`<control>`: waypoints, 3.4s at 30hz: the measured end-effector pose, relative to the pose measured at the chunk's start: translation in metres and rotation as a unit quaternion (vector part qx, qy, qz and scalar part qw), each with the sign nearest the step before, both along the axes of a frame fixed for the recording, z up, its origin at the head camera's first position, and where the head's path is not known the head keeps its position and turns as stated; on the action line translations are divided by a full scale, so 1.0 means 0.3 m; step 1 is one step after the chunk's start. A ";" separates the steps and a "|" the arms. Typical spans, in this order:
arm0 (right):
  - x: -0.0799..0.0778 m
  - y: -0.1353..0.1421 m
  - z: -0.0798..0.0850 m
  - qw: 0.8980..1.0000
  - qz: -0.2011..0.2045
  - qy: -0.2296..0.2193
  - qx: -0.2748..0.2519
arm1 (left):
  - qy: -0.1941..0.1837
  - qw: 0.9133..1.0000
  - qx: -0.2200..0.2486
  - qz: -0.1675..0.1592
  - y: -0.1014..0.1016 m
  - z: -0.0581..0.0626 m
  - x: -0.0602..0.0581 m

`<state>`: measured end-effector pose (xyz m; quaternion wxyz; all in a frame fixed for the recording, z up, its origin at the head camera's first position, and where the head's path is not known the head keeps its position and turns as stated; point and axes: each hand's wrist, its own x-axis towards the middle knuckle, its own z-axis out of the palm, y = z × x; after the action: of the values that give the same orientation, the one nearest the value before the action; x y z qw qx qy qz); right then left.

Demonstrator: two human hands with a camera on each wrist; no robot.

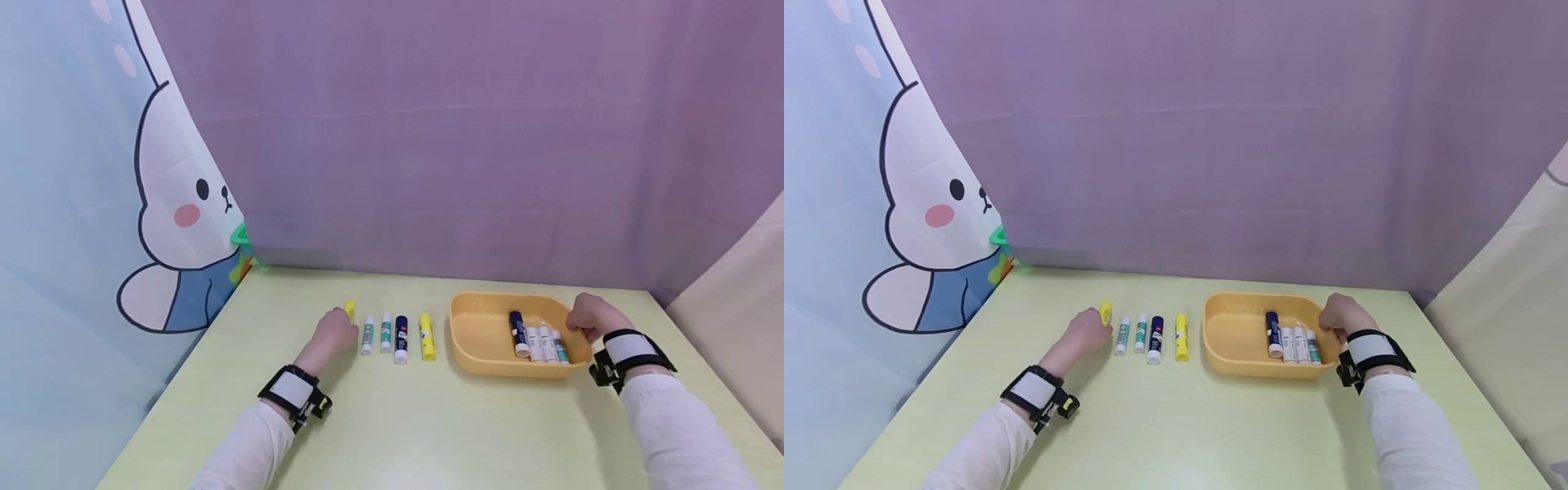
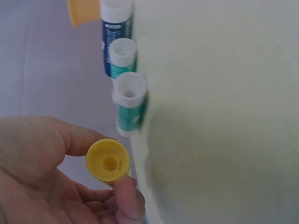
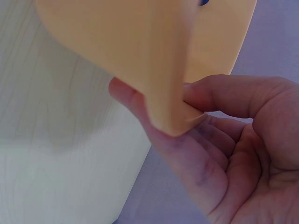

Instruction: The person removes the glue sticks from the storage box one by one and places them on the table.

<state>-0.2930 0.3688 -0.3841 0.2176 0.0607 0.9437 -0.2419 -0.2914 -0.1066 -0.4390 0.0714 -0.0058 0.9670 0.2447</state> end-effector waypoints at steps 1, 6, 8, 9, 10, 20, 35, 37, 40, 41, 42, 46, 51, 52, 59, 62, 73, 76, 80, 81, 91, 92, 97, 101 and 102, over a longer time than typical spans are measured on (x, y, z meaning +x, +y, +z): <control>0.000 0.001 -0.002 1.000 0.001 0.000 -0.002 | -0.003 1.000 -0.001 0.001 -0.002 -0.007 -0.002; -0.005 0.004 -0.009 1.000 -0.001 -0.001 0.003 | -0.016 1.000 0.003 0.011 -0.009 -0.032 -0.003; -0.007 0.005 -0.011 1.000 0.000 -0.002 0.007 | -0.017 1.000 0.006 0.014 -0.009 -0.035 -0.002; -0.007 0.004 -0.011 1.000 0.000 -0.002 0.009 | -0.017 1.000 0.009 0.015 -0.008 -0.036 -0.001; -0.008 0.004 -0.011 1.000 -0.001 -0.001 0.011 | -0.016 1.000 0.011 0.016 -0.008 -0.036 0.000; -0.003 -0.001 0.004 1.000 0.003 0.000 0.017 | -0.007 1.000 -0.016 0.007 0.007 -0.036 -0.001; -0.006 0.003 -0.002 1.000 0.001 -0.007 0.004 | -0.003 0.999 -0.034 0.003 0.048 -0.035 0.007; -0.007 0.004 -0.003 1.000 0.002 -0.007 0.006 | -0.004 0.999 -0.034 0.001 0.051 -0.037 0.006; -0.008 0.004 -0.003 1.000 0.001 -0.007 0.009 | 0.000 0.999 -0.034 -0.004 0.055 -0.038 0.004; -0.009 0.005 -0.003 1.000 0.000 -0.007 0.008 | -0.002 0.999 -0.033 -0.004 0.057 -0.037 0.004; -0.010 0.005 -0.004 1.000 0.001 -0.008 0.008 | -0.001 0.999 -0.036 -0.005 0.058 -0.036 0.004; -0.009 0.002 -0.004 1.000 -0.002 -0.007 0.011 | -0.003 0.999 -0.036 -0.004 0.060 -0.032 0.007; -0.006 0.001 -0.003 1.000 -0.005 -0.005 0.011 | -0.005 1.000 -0.030 0.002 0.060 -0.032 0.007; -0.006 0.001 -0.003 1.000 -0.005 -0.004 0.010 | -0.006 1.000 -0.028 0.004 0.059 -0.032 0.007; -0.006 0.001 -0.005 1.000 -0.003 -0.005 0.008 | -0.004 0.999 -0.036 0.002 0.057 -0.031 0.007; -0.007 0.004 -0.007 1.000 -0.003 -0.005 0.008 | -0.005 0.999 -0.041 0.003 0.056 -0.029 0.007; -0.011 0.006 -0.013 1.000 -0.003 -0.005 0.013 | -0.004 0.998 -0.056 -0.008 0.054 -0.029 0.003; -0.012 0.006 -0.014 1.000 -0.004 -0.006 0.013 | -0.004 0.998 -0.054 -0.011 0.052 -0.027 0.006; -0.017 0.009 -0.016 1.000 -0.002 -0.005 0.012 | -0.004 0.999 -0.044 -0.008 0.050 -0.021 0.010; -0.019 0.011 -0.018 1.000 -0.003 -0.005 0.011 | -0.003 0.999 -0.042 -0.007 0.049 -0.020 0.010; -0.026 0.013 -0.015 1.000 -0.005 -0.008 0.010 | -0.003 0.999 -0.043 -0.005 0.049 -0.008 0.016; -0.027 0.013 -0.014 1.000 -0.006 -0.008 0.011 | -0.005 0.999 -0.041 -0.001 0.050 -0.006 0.017; -0.020 0.006 -0.010 1.000 -0.007 -0.007 0.012 | -0.015 1.000 -0.016 0.015 0.049 0.000 0.017; -0.015 0.002 -0.008 1.000 -0.005 -0.003 0.015 | -0.017 1.000 -0.008 0.017 0.045 0.004 0.011; -0.015 0.002 -0.008 1.000 -0.005 -0.003 0.017 | -0.018 1.000 -0.008 0.018 0.044 0.005 0.009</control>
<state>-0.2976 0.3693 -0.3866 0.2187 0.0696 0.9465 -0.2271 -0.2888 -0.0935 -0.4374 0.0842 -0.0279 0.9672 0.2382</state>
